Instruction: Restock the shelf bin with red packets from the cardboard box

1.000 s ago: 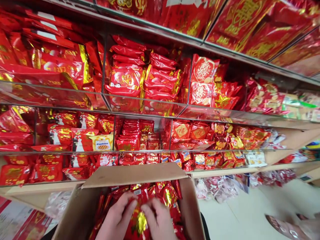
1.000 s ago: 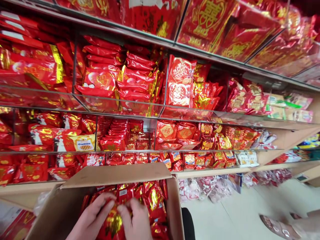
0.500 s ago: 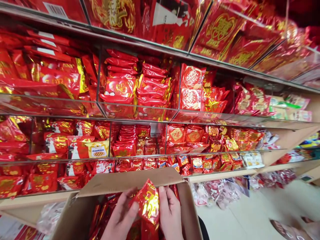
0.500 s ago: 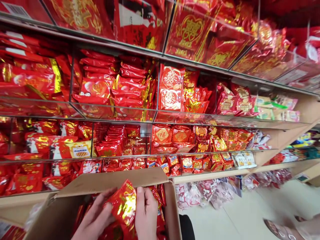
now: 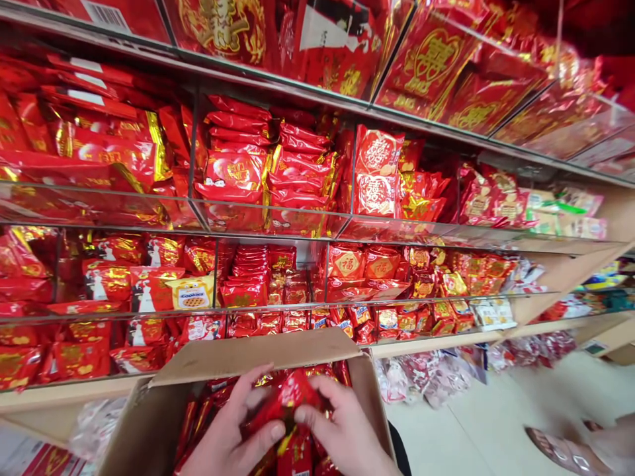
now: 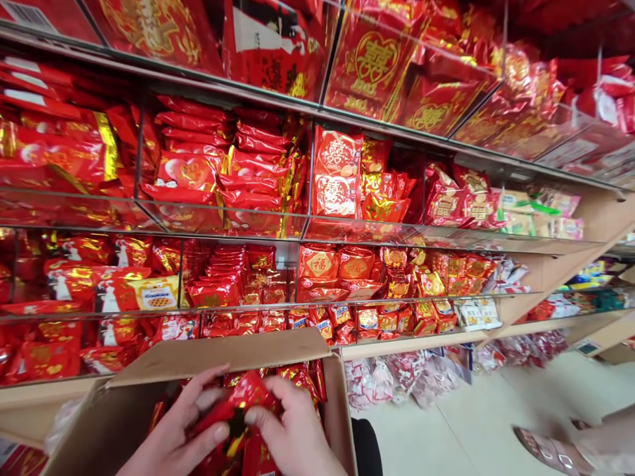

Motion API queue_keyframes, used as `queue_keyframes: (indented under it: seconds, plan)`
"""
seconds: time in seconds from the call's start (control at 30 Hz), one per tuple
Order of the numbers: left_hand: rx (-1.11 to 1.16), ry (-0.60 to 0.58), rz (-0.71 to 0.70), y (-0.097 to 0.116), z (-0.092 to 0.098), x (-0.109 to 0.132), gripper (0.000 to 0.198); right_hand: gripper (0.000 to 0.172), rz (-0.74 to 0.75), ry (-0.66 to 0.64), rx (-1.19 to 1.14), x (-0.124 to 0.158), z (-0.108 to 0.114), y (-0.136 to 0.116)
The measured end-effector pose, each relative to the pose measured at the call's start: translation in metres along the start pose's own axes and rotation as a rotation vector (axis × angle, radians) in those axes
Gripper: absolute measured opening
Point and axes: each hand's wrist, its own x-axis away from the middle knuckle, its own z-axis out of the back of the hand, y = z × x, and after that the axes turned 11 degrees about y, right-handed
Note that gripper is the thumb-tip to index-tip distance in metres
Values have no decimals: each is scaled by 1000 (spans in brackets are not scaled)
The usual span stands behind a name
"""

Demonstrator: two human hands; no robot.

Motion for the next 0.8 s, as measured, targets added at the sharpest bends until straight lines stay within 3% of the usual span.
queue_keyframes:
  seconds: [0.1, 0.23, 0.33, 0.47, 0.57, 0.7, 0.8]
  plan:
    - [177, 15, 98, 4, 0, -8, 46, 13, -119, 96, -271, -6, -3, 0]
    - [211, 48, 91, 5, 7, -17, 42, 24, -144, 17, -476, -10, -8, 4]
    - [169, 62, 42, 6, 9, -17, 47, 25, -126, -55, -486, -9, -12, 5]
    - [137, 91, -2, 4, 12, -12, 51, 28, -91, -60, -316, -10, -9, -3]
    - [48, 167, -44, -5, 17, -9, 47, 22, 35, 87, -130, -25, -1, -22]
    - [-56, 133, -12, -28, 20, -3, 31, 23, 195, 357, 362, -76, -1, -56]
    - [-108, 38, 39, -47, 16, 7, 28, 24, 164, 387, 687, -132, -17, -68]
